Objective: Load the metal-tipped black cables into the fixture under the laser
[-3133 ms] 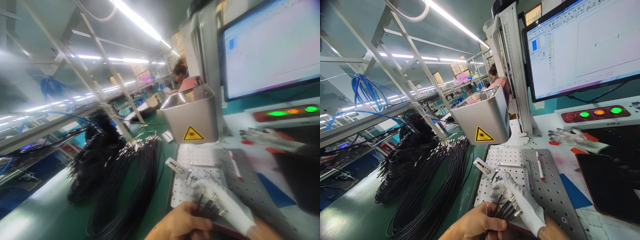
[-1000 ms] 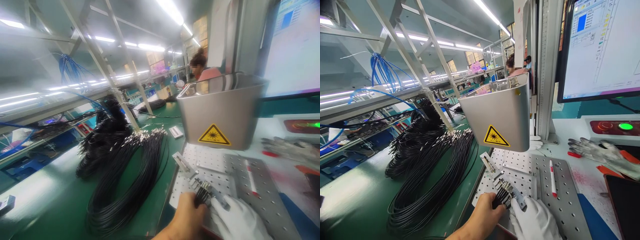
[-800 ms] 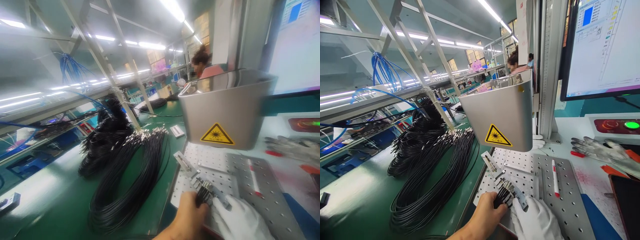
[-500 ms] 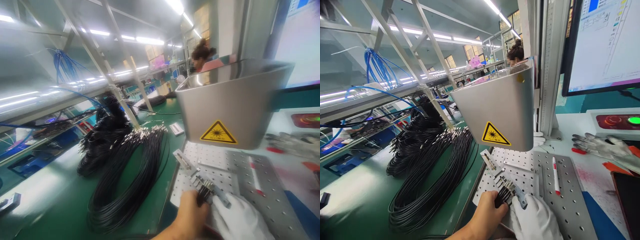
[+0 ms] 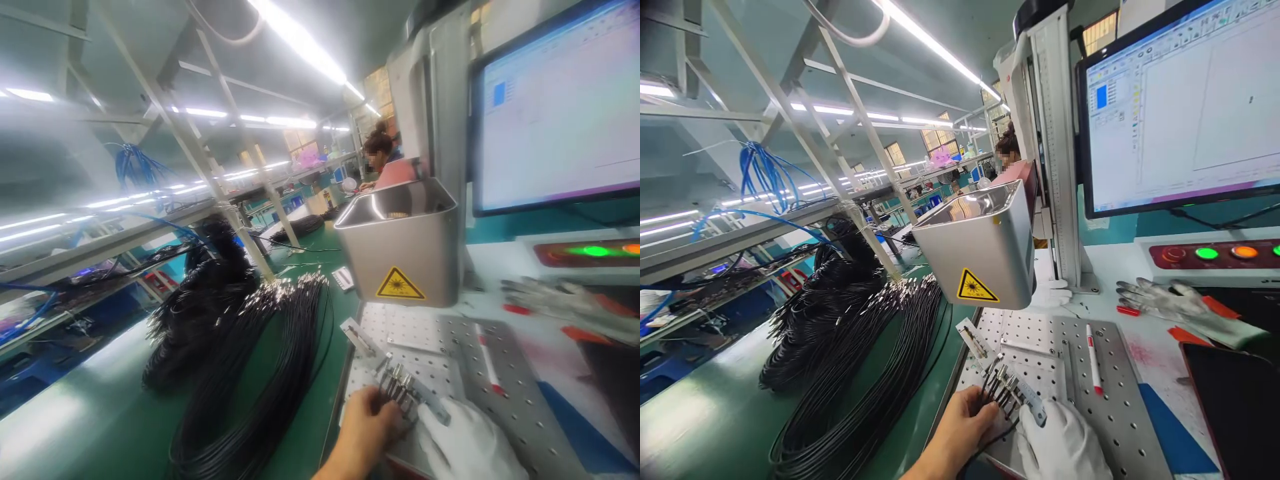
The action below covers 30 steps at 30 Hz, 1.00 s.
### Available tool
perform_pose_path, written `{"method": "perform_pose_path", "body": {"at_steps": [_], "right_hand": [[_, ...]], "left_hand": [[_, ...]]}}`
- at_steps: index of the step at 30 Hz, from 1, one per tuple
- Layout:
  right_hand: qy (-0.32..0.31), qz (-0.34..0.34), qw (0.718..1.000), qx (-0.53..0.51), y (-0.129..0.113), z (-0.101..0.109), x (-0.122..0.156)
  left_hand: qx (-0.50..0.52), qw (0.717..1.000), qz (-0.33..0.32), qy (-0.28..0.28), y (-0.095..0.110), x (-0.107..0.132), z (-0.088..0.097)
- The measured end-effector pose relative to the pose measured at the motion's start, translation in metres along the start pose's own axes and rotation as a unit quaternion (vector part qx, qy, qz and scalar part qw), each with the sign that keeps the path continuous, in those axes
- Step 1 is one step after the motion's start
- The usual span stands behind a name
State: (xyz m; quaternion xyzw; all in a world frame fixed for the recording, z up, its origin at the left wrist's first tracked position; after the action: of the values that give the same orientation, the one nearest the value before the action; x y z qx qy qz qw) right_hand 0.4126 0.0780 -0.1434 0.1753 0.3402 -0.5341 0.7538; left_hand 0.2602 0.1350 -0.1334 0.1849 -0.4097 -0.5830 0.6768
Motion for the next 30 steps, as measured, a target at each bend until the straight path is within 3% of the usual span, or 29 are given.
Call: {"method": "perform_pose_path", "body": {"at_steps": [8, 14, 18, 27, 30], "right_hand": [[-0.002, -0.004, 1.0, 0.019, 0.003, -0.007, 0.008], [-0.018, 0.003, 1.0, 0.017, 0.003, -0.006, 0.007], [-0.026, -0.013, 1.0, 0.005, 0.004, -0.007, 0.007], [0.036, -0.006, 0.999, -0.027, -0.01, 0.028, -0.016], [0.033, 0.011, 0.999, -0.027, -0.011, 0.029, -0.014]], "left_hand": [[-0.021, 1.0, -0.011, 0.011, 0.004, 0.003, 0.004], [-0.156, 0.987, -0.014, 0.047, 0.022, 0.015, 0.01], [-0.191, 0.981, -0.013, 0.046, 0.028, 0.017, 0.007], [-0.162, 0.986, -0.019, 0.034, 0.024, 0.015, 0.003], [-0.155, 0.987, -0.024, 0.03, 0.026, 0.013, -0.001]]}}
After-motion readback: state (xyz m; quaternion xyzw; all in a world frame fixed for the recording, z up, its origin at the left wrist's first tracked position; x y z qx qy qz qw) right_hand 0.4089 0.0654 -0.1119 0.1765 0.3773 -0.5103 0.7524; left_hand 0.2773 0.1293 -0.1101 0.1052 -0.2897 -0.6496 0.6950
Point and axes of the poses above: each hand's wrist, its own x-axis away from the middle knuckle, its own z-axis out of the back of the hand, y = z × x, the point moved 6 cm from there along -x, towards the middle knuckle, and after that the axes turned 11 degrees about -x, right-handed, at the moved point
